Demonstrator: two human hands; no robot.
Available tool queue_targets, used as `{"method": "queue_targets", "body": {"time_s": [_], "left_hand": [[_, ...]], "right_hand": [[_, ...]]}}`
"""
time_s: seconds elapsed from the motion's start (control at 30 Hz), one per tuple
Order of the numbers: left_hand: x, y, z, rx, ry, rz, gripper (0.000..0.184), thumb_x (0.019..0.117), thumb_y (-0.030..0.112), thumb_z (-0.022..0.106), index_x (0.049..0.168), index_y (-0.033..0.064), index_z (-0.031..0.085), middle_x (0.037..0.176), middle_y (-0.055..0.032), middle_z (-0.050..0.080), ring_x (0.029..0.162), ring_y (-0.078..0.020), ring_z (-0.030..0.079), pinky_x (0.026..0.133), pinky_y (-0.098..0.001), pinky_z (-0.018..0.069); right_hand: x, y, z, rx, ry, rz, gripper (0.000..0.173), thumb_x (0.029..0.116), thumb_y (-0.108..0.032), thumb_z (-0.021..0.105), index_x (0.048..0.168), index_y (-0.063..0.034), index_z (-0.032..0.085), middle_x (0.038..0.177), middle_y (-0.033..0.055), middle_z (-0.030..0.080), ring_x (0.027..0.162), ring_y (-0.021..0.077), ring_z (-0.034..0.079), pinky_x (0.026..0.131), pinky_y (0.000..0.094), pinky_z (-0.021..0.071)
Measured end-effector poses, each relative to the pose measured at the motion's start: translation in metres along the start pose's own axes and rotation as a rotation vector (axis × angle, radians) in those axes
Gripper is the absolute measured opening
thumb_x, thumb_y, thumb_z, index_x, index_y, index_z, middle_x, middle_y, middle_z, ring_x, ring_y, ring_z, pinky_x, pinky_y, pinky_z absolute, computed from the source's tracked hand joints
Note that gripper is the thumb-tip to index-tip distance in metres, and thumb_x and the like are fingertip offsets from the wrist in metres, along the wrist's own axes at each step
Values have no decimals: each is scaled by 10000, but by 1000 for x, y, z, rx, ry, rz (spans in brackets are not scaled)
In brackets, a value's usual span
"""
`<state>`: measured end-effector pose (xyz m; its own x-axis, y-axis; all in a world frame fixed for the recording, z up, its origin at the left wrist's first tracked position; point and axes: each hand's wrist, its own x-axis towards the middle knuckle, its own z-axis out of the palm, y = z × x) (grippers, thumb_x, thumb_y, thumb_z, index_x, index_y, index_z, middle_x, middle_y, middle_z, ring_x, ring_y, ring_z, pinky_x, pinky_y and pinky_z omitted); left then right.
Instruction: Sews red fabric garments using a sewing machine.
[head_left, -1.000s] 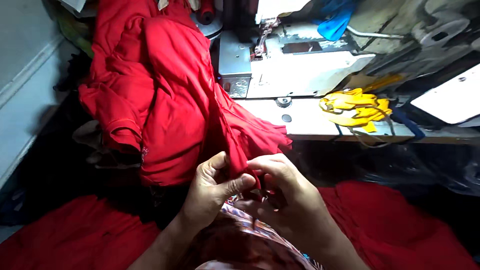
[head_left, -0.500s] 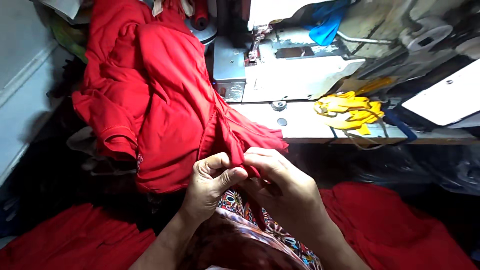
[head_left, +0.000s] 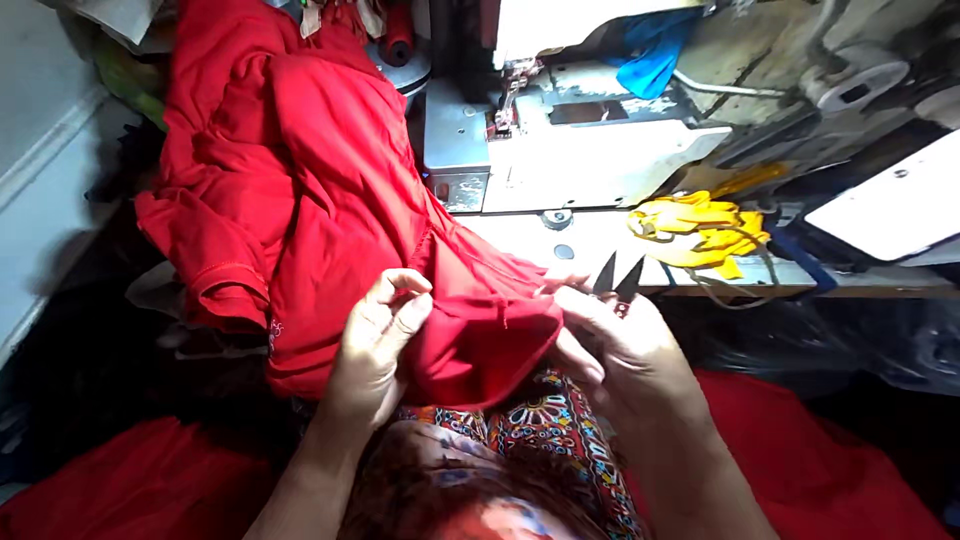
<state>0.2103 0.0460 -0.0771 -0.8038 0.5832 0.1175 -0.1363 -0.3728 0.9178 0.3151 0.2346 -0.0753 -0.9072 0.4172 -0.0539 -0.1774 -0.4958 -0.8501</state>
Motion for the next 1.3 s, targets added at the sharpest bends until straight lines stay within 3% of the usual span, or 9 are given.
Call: {"method": "queue_targets", "body": {"time_s": [0.23, 0.33, 0.5, 0.7, 0.87, 0.93, 0.97, 1.13, 1.3], "left_hand": [[6, 17, -29, 358, -152, 325, 168, 1035, 174, 620, 1157, 97, 705, 1069, 15, 714, 944, -52, 683, 818, -191, 580], [-1, 39, -2, 621, -8, 199, 149, 835, 146, 785, 963, 195, 727, 907, 116, 687, 829, 20, 669, 721, -129, 577], [-2, 40, -10, 1037, 9, 334, 154, 862, 171, 776, 1002, 106, 768, 873, 69, 700, 785, 51, 623, 716, -115, 529], [37, 53, -21, 1128, -117, 519, 151, 953, 121, 641, 1050, 131, 756, 1143, 24, 637, 1098, -32, 600, 913, -168, 509], [116, 71, 11, 992, -185, 426, 184, 989, 24, 568, 1077, 78, 720, 1048, 40, 720, 986, 32, 655, 899, -152, 536], [162, 60, 12, 1064, -267, 471, 128, 992, 79, 613, 1051, 69, 727, 979, 19, 720, 909, 29, 654, 839, -156, 532], [184, 50, 11, 1123, -296, 492, 108, 974, 95, 635, 1011, 59, 731, 928, -6, 711, 859, 0, 643, 806, -186, 514], [254, 11, 17, 1333, -397, 391, 171, 968, 111, 635, 977, -46, 701, 928, -180, 694, 892, -266, 668, 842, -438, 517], [288, 5, 42, 1436, -311, 172, 257, 996, 143, 591, 1066, -88, 680, 1099, -252, 689, 1095, -369, 664, 962, -546, 497]], "right_hand": [[6, 7, -4, -76, -188, -169, 150, 998, -162, 631, 1093, -211, 737, 694, -35, 603, 493, -33, 469, 460, 117, 423], [9, 5, -2, -370, -223, -321, 163, 947, -185, 703, 1095, -251, 716, 857, -91, 686, 589, -38, 545, 529, 123, 474], [16, 2, 9, -849, -125, -524, 260, 916, -168, 692, 1161, -215, 765, 1011, -89, 660, 891, -13, 616, 716, 119, 525], [29, -13, 11, -862, -121, -555, 153, 964, -177, 645, 1035, -158, 779, 847, -111, 669, 718, -62, 595, 603, 88, 491], [54, -29, 14, -778, -62, -378, 101, 983, -205, 640, 919, -178, 714, 719, -126, 608, 595, -54, 540, 504, 119, 445], [77, -24, 7, -679, -22, -160, 143, 1028, -262, 599, 1055, -144, 674, 725, -80, 622, 567, -9, 547, 492, 167, 458], [88, -19, 0, -588, -13, -83, 224, 1042, -281, 587, 1192, -132, 661, 760, -60, 640, 570, 2, 561, 500, 175, 489], [132, 2, -19, -248, 82, 48, 248, 1066, -233, 537, 893, -96, 650, 578, -45, 572, 416, 4, 480, 393, 160, 432], [145, -4, -13, -99, 132, 77, 308, 1086, -226, 488, 856, -67, 617, 483, -14, 518, 355, 20, 451, 345, 168, 396]]}}
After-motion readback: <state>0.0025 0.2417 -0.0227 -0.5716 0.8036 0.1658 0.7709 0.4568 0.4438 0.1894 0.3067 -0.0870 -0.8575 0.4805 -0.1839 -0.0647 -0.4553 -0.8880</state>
